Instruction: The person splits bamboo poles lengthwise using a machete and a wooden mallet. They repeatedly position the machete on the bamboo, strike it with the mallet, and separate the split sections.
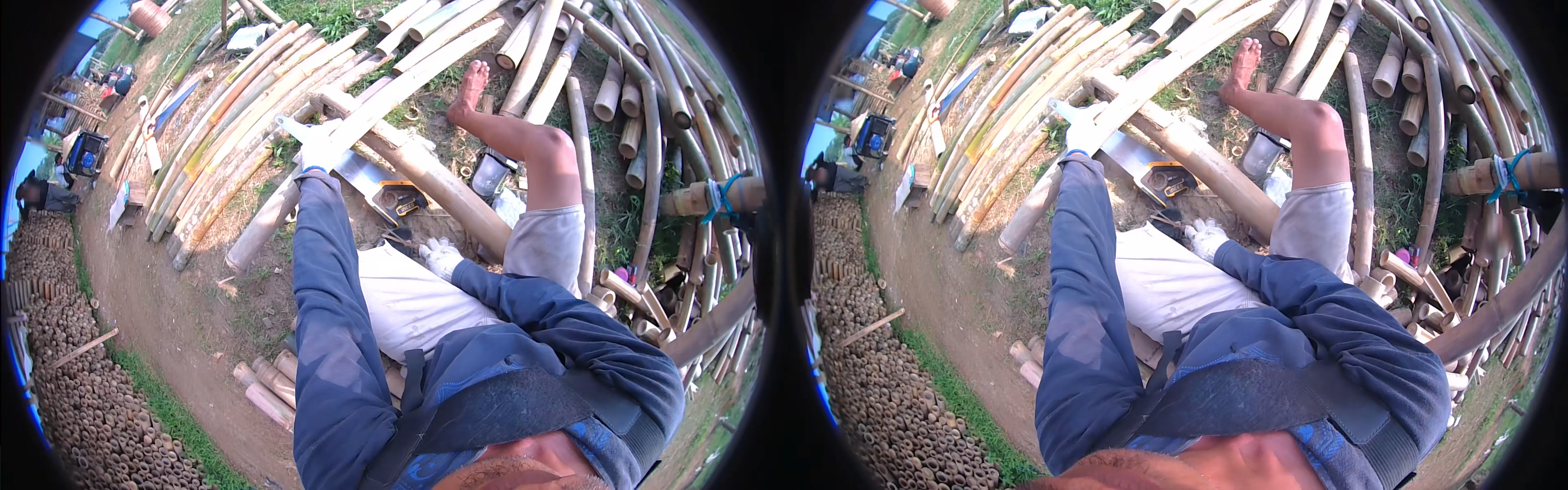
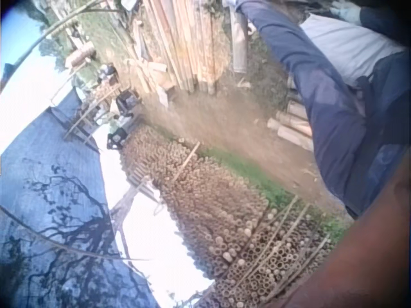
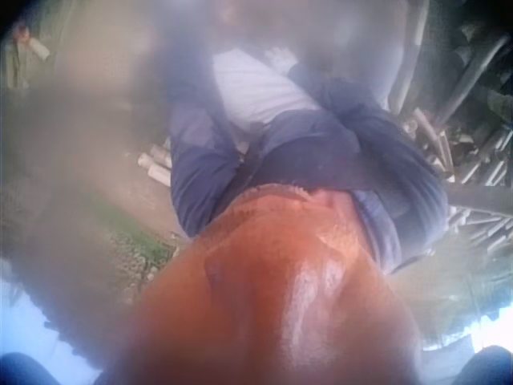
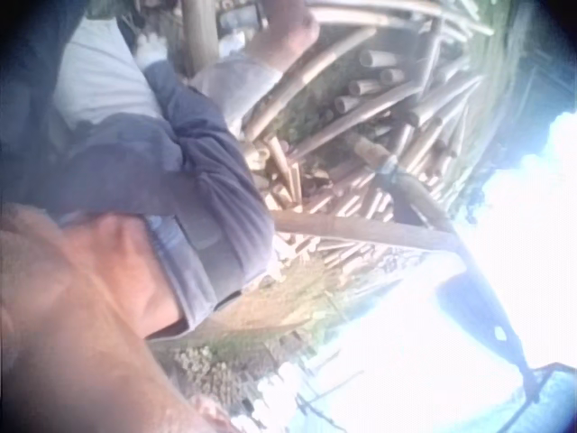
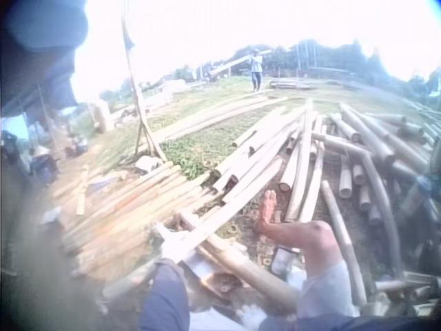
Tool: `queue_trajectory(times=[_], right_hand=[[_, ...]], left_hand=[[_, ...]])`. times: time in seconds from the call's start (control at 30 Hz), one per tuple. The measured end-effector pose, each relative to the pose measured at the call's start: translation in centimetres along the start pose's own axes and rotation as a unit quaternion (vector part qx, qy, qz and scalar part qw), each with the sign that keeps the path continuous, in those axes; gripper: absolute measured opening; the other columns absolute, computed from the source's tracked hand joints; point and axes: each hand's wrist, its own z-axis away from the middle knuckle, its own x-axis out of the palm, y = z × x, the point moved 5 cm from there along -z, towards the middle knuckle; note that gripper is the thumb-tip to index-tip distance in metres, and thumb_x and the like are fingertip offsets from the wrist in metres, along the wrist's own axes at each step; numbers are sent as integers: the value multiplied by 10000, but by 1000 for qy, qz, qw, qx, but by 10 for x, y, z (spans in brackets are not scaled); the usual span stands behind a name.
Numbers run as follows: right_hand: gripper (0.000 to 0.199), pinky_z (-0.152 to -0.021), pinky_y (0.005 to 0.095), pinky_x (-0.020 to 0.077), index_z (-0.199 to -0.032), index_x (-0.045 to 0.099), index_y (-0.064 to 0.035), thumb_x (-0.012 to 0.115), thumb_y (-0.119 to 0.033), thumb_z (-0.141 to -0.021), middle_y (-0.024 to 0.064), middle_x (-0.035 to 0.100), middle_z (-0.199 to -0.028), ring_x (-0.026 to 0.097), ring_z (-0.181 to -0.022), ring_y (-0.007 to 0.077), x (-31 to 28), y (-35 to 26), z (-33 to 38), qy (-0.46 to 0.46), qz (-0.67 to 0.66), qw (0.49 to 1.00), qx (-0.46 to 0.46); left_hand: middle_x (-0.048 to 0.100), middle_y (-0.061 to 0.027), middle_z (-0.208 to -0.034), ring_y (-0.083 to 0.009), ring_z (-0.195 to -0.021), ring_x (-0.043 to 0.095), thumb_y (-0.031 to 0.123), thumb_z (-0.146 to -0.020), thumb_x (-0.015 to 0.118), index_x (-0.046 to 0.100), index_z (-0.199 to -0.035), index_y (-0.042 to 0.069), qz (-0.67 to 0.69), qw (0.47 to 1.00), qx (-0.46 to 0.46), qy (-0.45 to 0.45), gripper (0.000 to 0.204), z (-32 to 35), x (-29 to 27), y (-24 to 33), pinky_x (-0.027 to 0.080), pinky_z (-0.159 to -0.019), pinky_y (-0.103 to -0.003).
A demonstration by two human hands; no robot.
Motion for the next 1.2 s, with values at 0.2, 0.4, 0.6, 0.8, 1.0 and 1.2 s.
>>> queue_trajectory(times=[0.2, 0.4, 0.6, 0.8, 1.0, 1.2], right_hand=[[641, -1048, 568, 510, -1514, 600, -116, 734, -282, -910, 214, 605, -1334, 597, -1202, 455, -24, 3, -29, 45, 11, 999, 7], [663, -1041, 523, 523, -1479, 615, -76, 755, -258, -856, 208, 619, -1321, 605, -1215, 423, -42, -4, -53, 147, -4, 989, 13], [653, -1079, 527, 509, -1444, 632, -78, 768, -239, -826, 209, 595, -1396, 578, -1296, 426, -22, 19, -77, 19, 33, 999, 27], [590, -1083, 518, 524, -1404, 616, -69, 741, -211, -845, 203, 576, -1409, 551, -1336, 434, -3, 37, -70, -47, 21, 998, 34], [805, -1039, 503, 551, -1644, 396, -44, 702, -233, -924, 192, 542, -1394, 552, -1293, 408, -16, 37, -99, 110, 49, 993, -1], [780, -1173, 522, 439, -1514, 535, -67, 837, -266, -824, 196, 560, -1450, 499, -1394, 431, -25, 34, -142, 17, 145, 988, -51]], left_hand=[[720, -144, -1377, -337, -1244, 703, 274, -944, 781, 736, -1367, 164, 23, 996, -77, -43, 439, -12, 3, -3, 522, -1098, -411], [768, -174, -1261, -344, -1157, 737, 334, -903, 822, 718, -1369, 119, 28, 999, -20, -24, 524, -14, -4, 6, 550, -1029, -425], [707, -175, -1357, -299, -1256, 686, 310, -900, 848, 706, -1380, 76, 58, 996, -45, -43, 552, -12, -4, 12, 514, -1101, -385], [671, -217, -1430, -364, -1302, 658, 409, -751, 930, 568, -1545, 65, 44, 980, -49, -186, 938, 1, -24, -15, 498, -1128, -418], [582, -209, -1583, -355, -1411, 599, 534, -680, 946, 438, -1671, 137, -93, 945, -195, -245, 1182, 32, -43, -46, 466, -1175, -401], [624, -211, -1531, -355, -1383, 619, 538, -690, 949, 465, -1654, 128, -102, 954, -184, -215, 1154, 37, -36, -53, 483, -1160, -414]])
